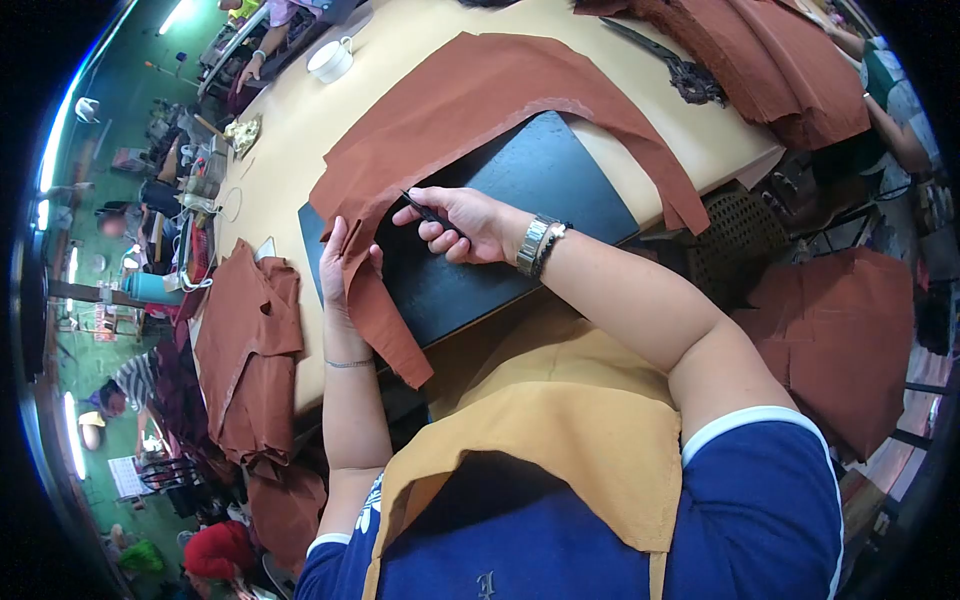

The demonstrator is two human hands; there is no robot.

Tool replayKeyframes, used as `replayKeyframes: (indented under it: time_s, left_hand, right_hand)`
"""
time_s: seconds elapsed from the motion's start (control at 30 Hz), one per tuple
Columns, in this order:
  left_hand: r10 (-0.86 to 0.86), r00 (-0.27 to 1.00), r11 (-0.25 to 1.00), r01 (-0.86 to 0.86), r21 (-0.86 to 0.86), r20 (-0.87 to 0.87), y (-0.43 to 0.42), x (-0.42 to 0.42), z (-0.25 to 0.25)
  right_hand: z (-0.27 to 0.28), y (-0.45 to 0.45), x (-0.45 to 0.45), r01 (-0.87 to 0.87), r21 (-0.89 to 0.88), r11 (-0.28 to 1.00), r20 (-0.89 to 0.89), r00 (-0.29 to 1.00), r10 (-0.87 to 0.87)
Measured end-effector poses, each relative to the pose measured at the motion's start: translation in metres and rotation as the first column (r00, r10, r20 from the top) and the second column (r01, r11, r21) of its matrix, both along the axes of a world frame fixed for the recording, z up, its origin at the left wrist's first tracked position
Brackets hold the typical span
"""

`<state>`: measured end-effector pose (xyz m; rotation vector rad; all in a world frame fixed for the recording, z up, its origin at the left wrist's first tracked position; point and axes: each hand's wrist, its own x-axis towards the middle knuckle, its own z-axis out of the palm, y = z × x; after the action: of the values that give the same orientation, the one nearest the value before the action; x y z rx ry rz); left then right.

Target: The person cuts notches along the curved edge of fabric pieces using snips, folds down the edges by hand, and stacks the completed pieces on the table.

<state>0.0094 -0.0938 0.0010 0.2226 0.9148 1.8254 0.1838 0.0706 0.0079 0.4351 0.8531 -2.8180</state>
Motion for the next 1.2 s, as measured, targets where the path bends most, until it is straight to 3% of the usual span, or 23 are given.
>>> replayKeyframes:
  time_s: [0.27,0.47,0.67,0.87,1.2]
  left_hand:
    - [-0.014,1.0,1.0,0.014,-0.009,-0.021,-0.001,-0.007,-0.007]
    - [-0.035,0.999,0.999,0.035,0.04,0.004,-0.002,-0.009,-0.01]
    - [-0.034,0.999,0.999,0.033,0.031,0.029,-0.002,-0.007,-0.007]
    - [-0.053,0.999,0.998,0.053,0.039,0.01,-0.001,-0.012,-0.012]
    - [-0.073,0.997,0.997,0.072,0.041,0.023,0.0,-0.01,-0.012]
  right_hand:
    - [-0.003,-0.003,-0.001,0.032,0.108,0.994,-0.019,0.999,-0.03]
    - [0.007,-0.003,0.002,-0.026,0.038,0.999,0.028,0.999,0.025]
    - [-0.004,-0.001,-0.004,0.003,0.101,0.995,-0.034,0.999,0.0]
    - [0.006,-0.001,0.0,-0.06,0.023,0.998,0.035,0.998,0.06]
    - [0.005,-0.004,-0.004,-0.023,0.055,0.998,0.024,0.999,0.022]
